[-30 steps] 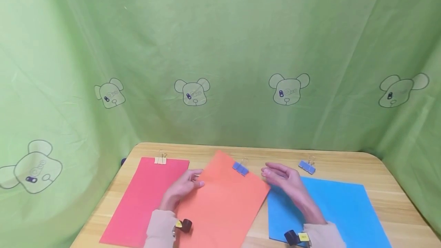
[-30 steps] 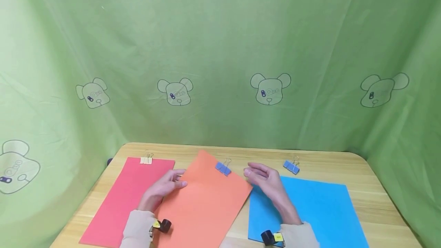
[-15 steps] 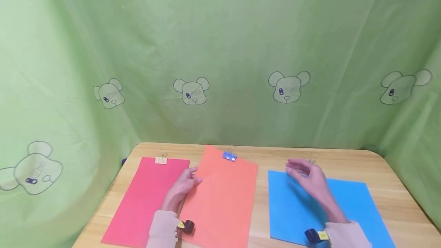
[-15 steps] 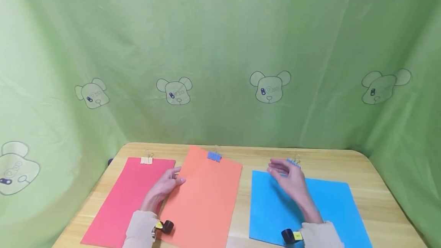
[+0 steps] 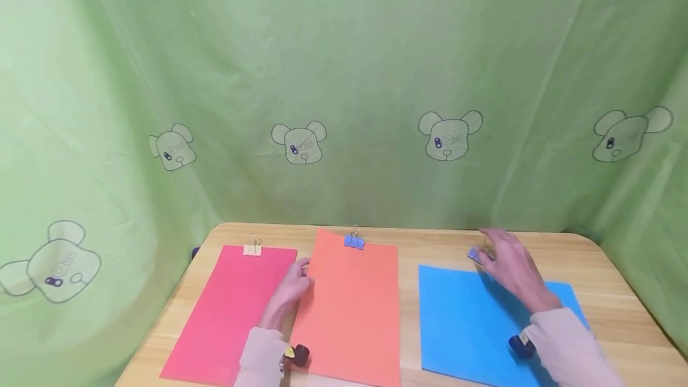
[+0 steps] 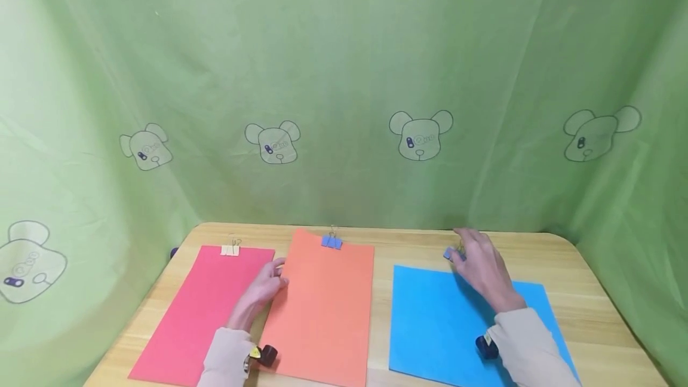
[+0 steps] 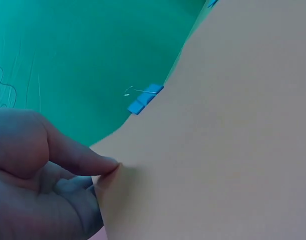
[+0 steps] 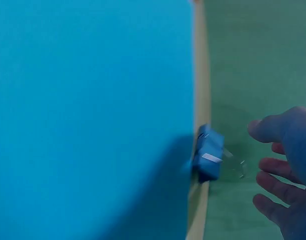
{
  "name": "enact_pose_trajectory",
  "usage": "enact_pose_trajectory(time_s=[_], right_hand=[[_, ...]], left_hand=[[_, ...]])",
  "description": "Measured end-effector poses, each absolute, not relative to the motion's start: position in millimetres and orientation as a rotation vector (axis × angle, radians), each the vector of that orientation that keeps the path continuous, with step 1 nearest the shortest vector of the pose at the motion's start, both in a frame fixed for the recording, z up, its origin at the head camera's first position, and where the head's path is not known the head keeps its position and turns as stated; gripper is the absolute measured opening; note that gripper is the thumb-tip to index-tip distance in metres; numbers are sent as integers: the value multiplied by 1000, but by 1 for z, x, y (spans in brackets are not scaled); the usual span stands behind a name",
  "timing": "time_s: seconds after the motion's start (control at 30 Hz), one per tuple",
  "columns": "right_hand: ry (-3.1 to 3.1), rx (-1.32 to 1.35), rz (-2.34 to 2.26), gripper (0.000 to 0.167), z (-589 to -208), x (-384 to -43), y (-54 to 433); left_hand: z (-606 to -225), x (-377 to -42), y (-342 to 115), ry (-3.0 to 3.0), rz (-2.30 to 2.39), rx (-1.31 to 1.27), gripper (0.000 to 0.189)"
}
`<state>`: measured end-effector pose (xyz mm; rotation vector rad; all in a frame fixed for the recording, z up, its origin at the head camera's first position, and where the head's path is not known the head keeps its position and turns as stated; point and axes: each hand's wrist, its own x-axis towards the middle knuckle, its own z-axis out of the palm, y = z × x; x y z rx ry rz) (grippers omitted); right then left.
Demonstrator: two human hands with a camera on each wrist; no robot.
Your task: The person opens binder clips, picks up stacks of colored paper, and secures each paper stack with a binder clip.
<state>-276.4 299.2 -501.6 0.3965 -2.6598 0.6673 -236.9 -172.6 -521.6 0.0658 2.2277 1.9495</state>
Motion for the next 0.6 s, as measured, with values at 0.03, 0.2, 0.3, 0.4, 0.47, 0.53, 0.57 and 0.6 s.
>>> enact_pose_trajectory(time_s=[0.03, 0.2, 0.3, 0.4, 0.47, 0.53, 0.57, 0.6], right_hand=[[-2673, 403, 649, 54, -503, -278, 302], [-2780, 382, 609, 57, -507, -287, 308], [-2832, 393, 597, 47, -508, -291, 310], [-2846, 421, 575, 36, -509, -293, 311], [-2845, 425, 564, 34, -511, -294, 312], [-2843, 424, 558, 35, -513, -295, 312], [-2845, 424, 554, 35, -514, -295, 312], [-2851, 426, 550, 34, -515, -296, 311]], left_hand=[[-521, -237, -172, 2246, 1950, 59, 66], [-511, -237, -170, 2408, 1787, -38, 68], [-505, -236, -170, 2466, 1678, -70, 70], [-501, -233, -170, 2484, 1631, -46, 73], [-500, -232, -169, 2504, 1594, -23, 74], [-497, -230, -168, 2540, 1538, -10, 77], [-496, -229, -167, 2565, 1502, -11, 78], [-495, -228, -166, 2591, 1467, -16, 79]])
